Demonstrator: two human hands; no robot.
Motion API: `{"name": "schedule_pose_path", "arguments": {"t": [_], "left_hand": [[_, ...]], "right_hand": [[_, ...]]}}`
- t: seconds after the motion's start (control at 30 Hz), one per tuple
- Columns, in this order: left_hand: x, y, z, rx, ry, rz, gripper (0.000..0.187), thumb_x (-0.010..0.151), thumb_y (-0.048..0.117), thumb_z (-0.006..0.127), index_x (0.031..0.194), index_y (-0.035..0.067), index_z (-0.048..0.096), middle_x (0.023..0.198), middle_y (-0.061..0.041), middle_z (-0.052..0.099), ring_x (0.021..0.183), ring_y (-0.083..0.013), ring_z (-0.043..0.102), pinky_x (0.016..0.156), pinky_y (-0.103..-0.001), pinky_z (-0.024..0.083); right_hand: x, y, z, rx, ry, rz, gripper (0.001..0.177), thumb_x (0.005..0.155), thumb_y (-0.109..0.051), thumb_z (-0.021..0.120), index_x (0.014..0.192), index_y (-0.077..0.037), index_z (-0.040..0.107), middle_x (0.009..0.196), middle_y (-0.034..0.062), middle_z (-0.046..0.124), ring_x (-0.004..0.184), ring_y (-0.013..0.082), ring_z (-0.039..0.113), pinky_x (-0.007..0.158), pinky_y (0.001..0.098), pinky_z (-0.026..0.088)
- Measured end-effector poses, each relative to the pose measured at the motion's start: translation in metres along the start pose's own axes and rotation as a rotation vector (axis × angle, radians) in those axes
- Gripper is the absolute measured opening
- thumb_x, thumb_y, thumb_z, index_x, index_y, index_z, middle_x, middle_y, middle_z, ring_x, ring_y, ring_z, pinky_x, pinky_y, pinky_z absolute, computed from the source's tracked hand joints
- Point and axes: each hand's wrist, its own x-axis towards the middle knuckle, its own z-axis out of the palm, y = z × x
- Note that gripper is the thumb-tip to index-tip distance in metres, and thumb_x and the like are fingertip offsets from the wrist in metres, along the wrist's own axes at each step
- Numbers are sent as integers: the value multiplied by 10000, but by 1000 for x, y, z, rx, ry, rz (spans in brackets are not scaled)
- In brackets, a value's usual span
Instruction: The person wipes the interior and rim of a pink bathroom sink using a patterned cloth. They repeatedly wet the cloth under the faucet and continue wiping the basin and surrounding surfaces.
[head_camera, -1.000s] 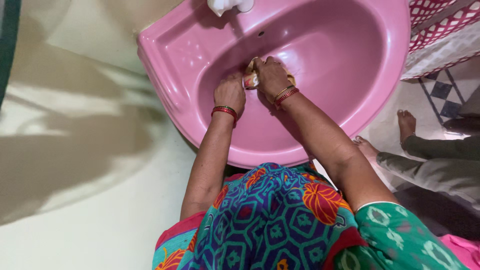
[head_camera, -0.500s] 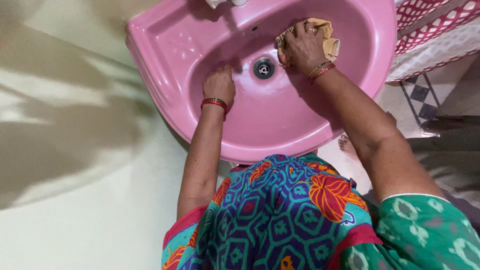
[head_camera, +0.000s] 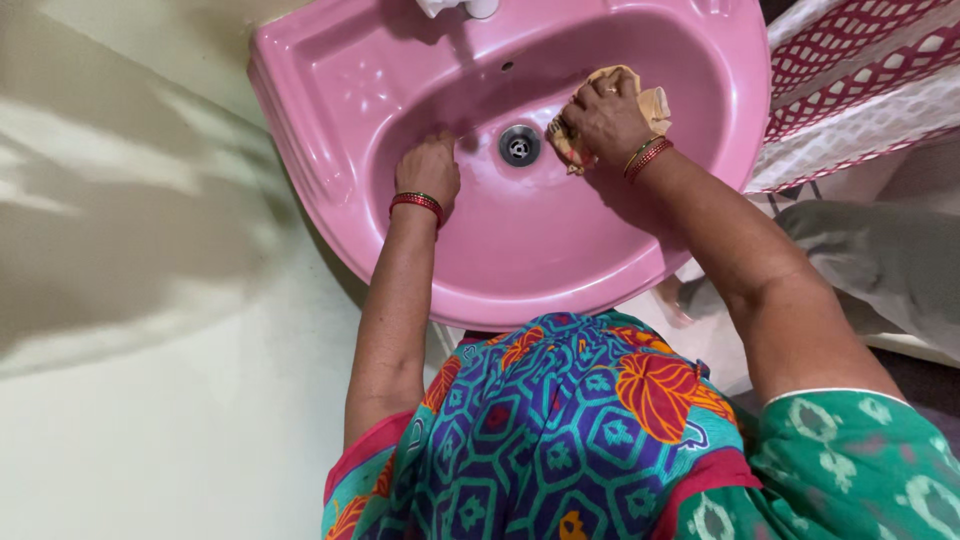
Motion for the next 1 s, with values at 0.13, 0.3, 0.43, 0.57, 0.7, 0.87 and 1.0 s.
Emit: {"name": "schedule_pose_path", "arguments": {"t": [0.13, 0.3, 0.43, 0.57, 0.7, 0.87, 1.0], "left_hand": [[1, -2, 8, 15, 20, 5, 286, 893, 83, 627, 1174, 29, 627, 1112, -214, 687, 1004, -400, 683, 866, -489, 562], [5, 0, 6, 34, -11, -4, 288, 884, 66, 608, 1168, 22, 622, 1126, -220, 683, 1002, -406, 684, 862, -490, 563], [4, 0, 4, 34, 12, 12, 398, 869, 27, 581, 1264, -24, 579, 1121, -236, 687, 986, -411, 692, 844, -493, 570], [6, -1, 8, 5, -27, 7, 429, 879, 48, 579, 1295, -52, 544, 1144, -270, 668, 936, -423, 698, 783, -516, 572], [7, -6, 12, 26, 20, 34, 347, 891, 43, 581, 1229, -36, 593, 1085, -258, 689, 937, -416, 706, 794, -505, 579], [7, -10, 19, 6, 56, 34, 219, 876, 57, 617, 1089, 33, 667, 1037, -224, 704, 929, -409, 702, 789, -502, 578], [8, -12, 24, 17, 58, 47, 230, 873, 88, 654, 1090, 11, 652, 1033, -217, 706, 926, -406, 702, 792, -496, 581]], "right_hand": [[-1, -8, 24, -101, 75, 157, 588, 813, -433, 741, 1303, -142, 598, 1280, 200, 601, 1248, 418, 553, 899, 677, 429], [-35, -31, 12, 170, -249, 249, 549, 944, -463, 655, 1372, -136, 550, 1265, 186, 636, 1160, 407, 653, 890, 593, 535], [-41, -68, -35, 556, -397, 113, 653, 959, -532, 668, 1321, -9, 517, 1177, 285, 649, 1078, 444, 660, 881, 519, 559], [-22, -125, -68, 703, -568, -13, 680, 782, -308, 769, 1302, 33, 492, 1132, 274, 688, 1007, 402, 717, 863, 474, 608], [-13, -166, -78, 1086, -354, -232, 548, 909, -237, 684, 1388, -61, 484, 1196, 241, 611, 1102, 400, 627, 942, 479, 499], [-42, -136, -84, 1180, -470, -403, 425, 793, -53, 685, 1209, -102, 613, 1188, 145, 637, 1121, 301, 628, 959, 414, 508], [-60, -80, -91, 785, -916, 31, 396, 850, -100, 716, 1237, -155, 648, 1089, 221, 681, 1012, 487, 680, 866, 561, 521]]}}
